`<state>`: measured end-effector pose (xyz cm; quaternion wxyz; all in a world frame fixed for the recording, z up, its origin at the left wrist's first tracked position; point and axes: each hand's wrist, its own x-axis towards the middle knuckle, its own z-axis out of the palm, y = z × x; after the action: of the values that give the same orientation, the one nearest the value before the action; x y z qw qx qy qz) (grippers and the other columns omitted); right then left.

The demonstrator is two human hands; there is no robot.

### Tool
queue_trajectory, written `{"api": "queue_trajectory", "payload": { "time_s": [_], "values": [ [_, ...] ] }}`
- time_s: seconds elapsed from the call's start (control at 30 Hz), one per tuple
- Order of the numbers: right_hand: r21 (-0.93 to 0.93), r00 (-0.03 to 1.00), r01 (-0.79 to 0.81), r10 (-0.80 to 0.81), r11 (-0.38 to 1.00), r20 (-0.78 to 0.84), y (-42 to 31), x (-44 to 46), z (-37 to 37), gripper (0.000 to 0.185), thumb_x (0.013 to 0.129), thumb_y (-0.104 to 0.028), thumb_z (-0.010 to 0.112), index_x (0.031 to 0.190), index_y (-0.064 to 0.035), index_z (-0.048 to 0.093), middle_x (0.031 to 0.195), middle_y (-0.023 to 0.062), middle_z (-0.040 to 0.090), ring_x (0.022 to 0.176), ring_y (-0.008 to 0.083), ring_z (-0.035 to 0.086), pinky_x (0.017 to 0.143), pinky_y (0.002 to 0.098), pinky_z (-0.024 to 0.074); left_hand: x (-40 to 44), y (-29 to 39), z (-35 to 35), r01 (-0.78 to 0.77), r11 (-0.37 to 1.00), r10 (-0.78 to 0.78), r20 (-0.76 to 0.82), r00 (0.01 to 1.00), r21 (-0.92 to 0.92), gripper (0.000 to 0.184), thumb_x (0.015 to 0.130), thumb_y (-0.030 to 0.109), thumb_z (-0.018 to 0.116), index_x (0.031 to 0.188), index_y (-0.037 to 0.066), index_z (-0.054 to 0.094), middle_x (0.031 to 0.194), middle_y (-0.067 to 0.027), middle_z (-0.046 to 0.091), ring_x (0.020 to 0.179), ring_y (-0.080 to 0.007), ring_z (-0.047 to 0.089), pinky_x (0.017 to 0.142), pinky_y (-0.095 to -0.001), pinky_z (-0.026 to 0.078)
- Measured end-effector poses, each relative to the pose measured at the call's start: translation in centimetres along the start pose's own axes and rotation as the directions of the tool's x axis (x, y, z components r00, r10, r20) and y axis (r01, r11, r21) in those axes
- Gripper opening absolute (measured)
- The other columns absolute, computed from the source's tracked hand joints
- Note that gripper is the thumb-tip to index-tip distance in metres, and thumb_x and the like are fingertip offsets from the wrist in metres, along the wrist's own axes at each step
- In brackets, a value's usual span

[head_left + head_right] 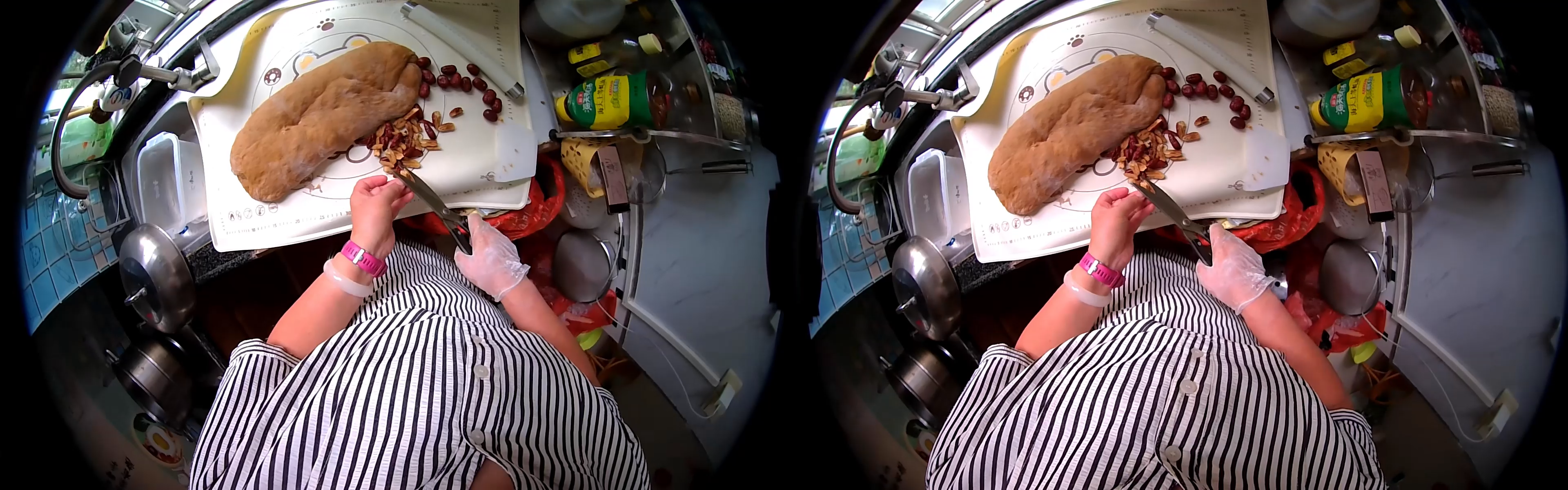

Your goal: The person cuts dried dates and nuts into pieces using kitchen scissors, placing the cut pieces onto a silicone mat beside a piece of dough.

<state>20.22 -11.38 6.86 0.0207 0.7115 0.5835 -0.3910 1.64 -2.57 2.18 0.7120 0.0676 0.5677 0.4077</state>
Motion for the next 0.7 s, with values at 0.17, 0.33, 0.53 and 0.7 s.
{"api": "queue_trajectory", "payload": {
  "time_s": [0.17, 0.33, 0.53, 0.7],
  "values": [
    [-0.016, 0.999, 0.011, -0.012, 1.0, -0.041, 0.9, -0.9, 0.1, 0.046, 0.076, -0.021, 0.065, 0.112, 0.002, 0.047, 0.097, 0.026, 0.063, 0.095, 0.0421, 0.062, 0.083, 0.0498, 0.0488, -0.3, -1.1, 0.2, 0.013, 1.0, -0.013, 0.012, 1.0, 0.007, 0.03, 0.085, -0.006, 0.062, 0.106, 0.0, 0.042, 0.092, -0.0101, 0.061, 0.083, -0.0192, 0.065, 0.079, -0.0314, 0.06],
    [0.018, 0.999, -0.043, 0.042, 0.999, 0.025, 1.3, -1.4, -0.3, 0.04, 0.076, -0.02, 0.064, 0.105, 0.0009, 0.046, 0.092, 0.0262, 0.064, 0.091, 0.0436, 0.062, 0.081, 0.0507, 0.049, -0.5, -1.8, 0.7, 0.015, 1.0, -0.015, 0.027, 1.0, 0.016, 0.03, 0.084, -0.006, 0.062, 0.106, 0.0, 0.042, 0.091, -0.0099, 0.06, 0.082, -0.0195, 0.065, 0.079, -0.0313, 0.059],
    [0.039, 0.996, -0.057, 0.055, 0.998, 0.063, 2.0, -1.9, -0.5, 0.039, 0.077, -0.02, 0.064, 0.104, 0.0004, 0.045, 0.092, 0.026, 0.063, 0.091, 0.0431, 0.062, 0.08, 0.0505, 0.0492, -1.2, -2.2, 1.4, 0.035, 0.999, -0.035, 0.031, 0.999, -0.001, 0.03, 0.084, -0.006, 0.062, 0.106, 0.0, 0.042, 0.091, -0.0099, 0.06, 0.081, -0.0201, 0.065, 0.079, -0.0313, 0.059],
    [0.038, 0.999, 0.036, -0.035, 0.999, -0.013, 3.6, -3.1, 0.2, 0.04, 0.078, -0.021, 0.064, 0.104, 0.0007, 0.043, 0.093, 0.0262, 0.063, 0.092, 0.0426, 0.062, 0.08, 0.0502, 0.0495, -2.3, -3.2, 1.8, 0.106, 0.994, -0.106, 0.038, 0.994, 0.013, 0.024, 0.086, -0.004, 0.06, 0.104, 0.003, 0.046, 0.097, -0.0121, 0.061, 0.088, -0.0225, 0.064, 0.087, -0.0336, 0.056]
  ]
}}
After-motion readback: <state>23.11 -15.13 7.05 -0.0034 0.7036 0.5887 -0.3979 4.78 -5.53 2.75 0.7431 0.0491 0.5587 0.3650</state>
